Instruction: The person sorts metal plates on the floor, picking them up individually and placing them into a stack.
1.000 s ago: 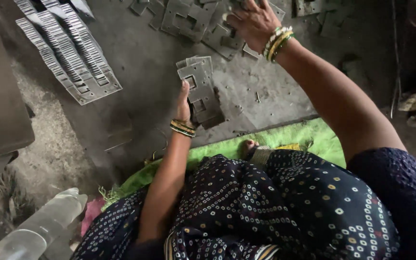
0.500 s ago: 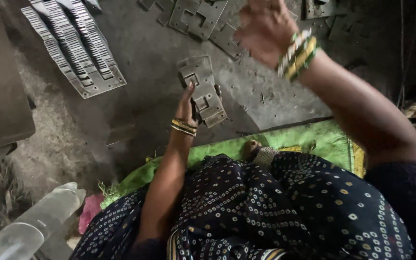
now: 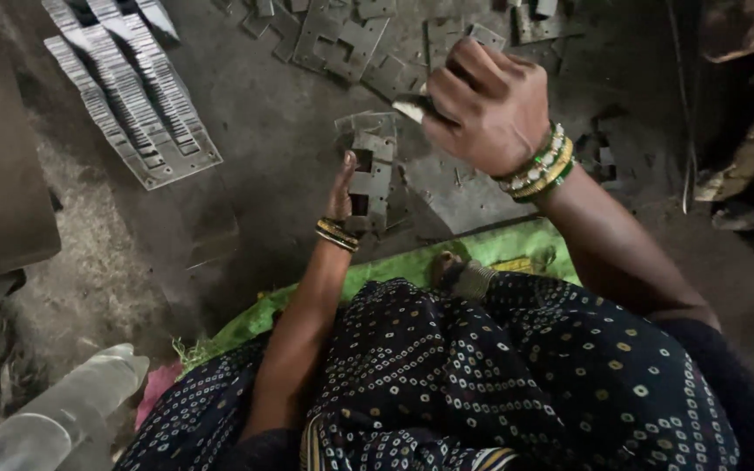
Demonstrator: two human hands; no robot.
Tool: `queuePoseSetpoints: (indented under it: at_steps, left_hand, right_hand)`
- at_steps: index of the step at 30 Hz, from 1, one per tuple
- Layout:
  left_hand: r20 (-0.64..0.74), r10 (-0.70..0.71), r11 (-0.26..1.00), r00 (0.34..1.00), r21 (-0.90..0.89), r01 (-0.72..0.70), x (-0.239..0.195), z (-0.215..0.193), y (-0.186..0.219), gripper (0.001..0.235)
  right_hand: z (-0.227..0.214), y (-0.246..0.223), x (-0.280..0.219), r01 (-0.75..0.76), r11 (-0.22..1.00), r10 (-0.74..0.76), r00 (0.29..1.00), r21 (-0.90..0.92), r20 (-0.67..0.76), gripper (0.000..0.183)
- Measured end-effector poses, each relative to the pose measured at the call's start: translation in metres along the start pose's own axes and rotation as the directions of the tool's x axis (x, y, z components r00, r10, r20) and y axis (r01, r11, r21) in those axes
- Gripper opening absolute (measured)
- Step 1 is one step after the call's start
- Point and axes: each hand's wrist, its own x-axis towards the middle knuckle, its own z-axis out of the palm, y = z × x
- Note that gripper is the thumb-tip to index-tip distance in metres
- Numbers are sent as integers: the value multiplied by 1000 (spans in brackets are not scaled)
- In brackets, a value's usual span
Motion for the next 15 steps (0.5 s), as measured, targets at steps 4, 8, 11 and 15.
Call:
queuePoseSetpoints:
  at_steps: [4,8,11,15]
  left_hand:
    - [-71,-36,999,997,1,36,7,-13,-7,58]
    - [-19,-87,996,996,-38,86,-2,-14,-6,60]
    - [-79,-13,985,997,173,26,6,-17,-2,63]
    - [-122,-92,986,988,124,107,-12,5,6,65]
  right_hand:
    - [7,6,-16,-76,997,76,997,-19,-2,31]
    - [15,9,-27,-127,992,127,992,8,-19,21]
    - [19,11,-32,-187,982,188,980,-8,63,25]
    - [21,13,-41,-278,960,279,935,-39,219,58]
